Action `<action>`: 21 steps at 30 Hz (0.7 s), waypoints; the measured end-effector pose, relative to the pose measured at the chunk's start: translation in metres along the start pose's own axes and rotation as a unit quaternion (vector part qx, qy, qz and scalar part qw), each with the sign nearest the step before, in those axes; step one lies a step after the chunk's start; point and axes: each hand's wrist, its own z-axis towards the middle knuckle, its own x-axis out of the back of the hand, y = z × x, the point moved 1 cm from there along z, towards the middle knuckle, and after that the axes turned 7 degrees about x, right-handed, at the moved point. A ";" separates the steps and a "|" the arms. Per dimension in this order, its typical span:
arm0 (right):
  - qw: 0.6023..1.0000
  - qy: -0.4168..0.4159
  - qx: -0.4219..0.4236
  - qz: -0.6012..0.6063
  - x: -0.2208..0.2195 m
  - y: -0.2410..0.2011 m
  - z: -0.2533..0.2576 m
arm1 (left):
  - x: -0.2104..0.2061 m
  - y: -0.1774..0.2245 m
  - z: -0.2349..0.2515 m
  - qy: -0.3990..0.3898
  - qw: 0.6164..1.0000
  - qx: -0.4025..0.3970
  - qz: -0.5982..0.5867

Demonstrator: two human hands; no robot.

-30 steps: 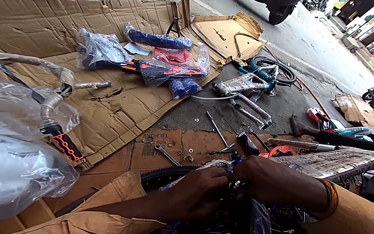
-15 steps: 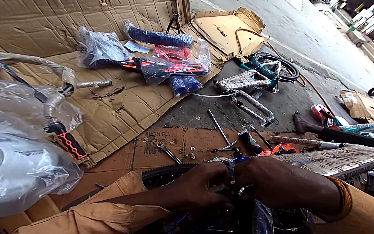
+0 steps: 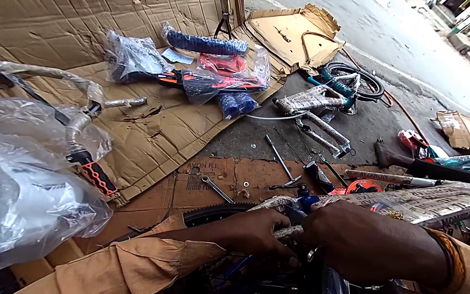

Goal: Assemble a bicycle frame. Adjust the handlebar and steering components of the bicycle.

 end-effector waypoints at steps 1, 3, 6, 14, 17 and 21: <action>1.000 -0.007 -0.003 -0.007 0.001 -0.002 0.001 | 0.000 0.000 0.002 -0.009 1.000 0.002 -0.011; 1.000 -0.013 -0.004 -0.014 0.001 -0.005 0.003 | 0.000 -0.001 0.007 -0.025 0.999 -0.001 -0.034; 1.000 -0.013 -0.005 -0.020 0.003 -0.007 0.003 | 0.001 -0.003 0.011 -0.028 0.998 0.002 -0.052; 1.000 0.000 -0.017 -0.016 0.003 -0.007 0.003 | -0.001 0.001 0.011 -0.009 0.998 0.014 -0.053; 1.000 0.015 -0.020 -0.009 0.002 -0.006 0.003 | -0.001 0.001 0.009 -0.009 0.998 0.009 -0.055; 0.997 0.073 -0.012 0.030 -0.002 -0.001 0.002 | -0.002 0.002 0.008 0.007 0.999 0.010 -0.034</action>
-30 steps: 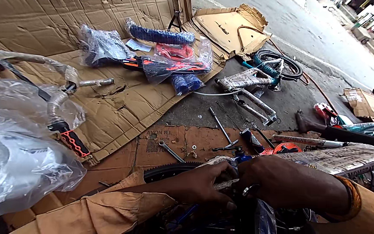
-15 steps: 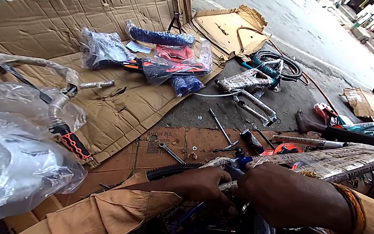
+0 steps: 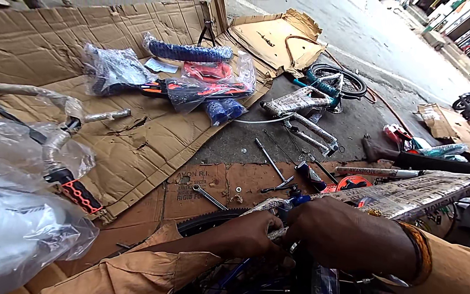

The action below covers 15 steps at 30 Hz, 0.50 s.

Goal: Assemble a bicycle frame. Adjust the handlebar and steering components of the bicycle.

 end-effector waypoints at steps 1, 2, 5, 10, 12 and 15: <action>1.000 0.009 0.004 0.009 -0.002 0.002 0.001 | -0.001 0.000 -0.001 0.003 1.000 0.000 0.003; 1.000 0.019 0.008 0.017 -0.004 0.004 0.002 | -0.001 0.001 -0.001 0.007 1.000 -0.001 0.005; 0.997 0.065 0.029 0.036 -0.012 0.012 0.008 | -0.005 0.005 -0.004 0.020 1.000 0.005 0.018; 0.996 0.066 0.035 0.039 -0.015 0.015 0.014 | -0.007 0.008 -0.007 0.024 0.999 0.014 0.019; 0.997 0.065 0.032 0.038 -0.014 0.016 0.014 | -0.007 0.007 -0.007 0.026 0.999 0.006 0.021; 0.997 0.060 0.022 0.033 -0.012 0.015 0.015 | -0.008 0.007 -0.008 0.027 0.999 -0.009 0.026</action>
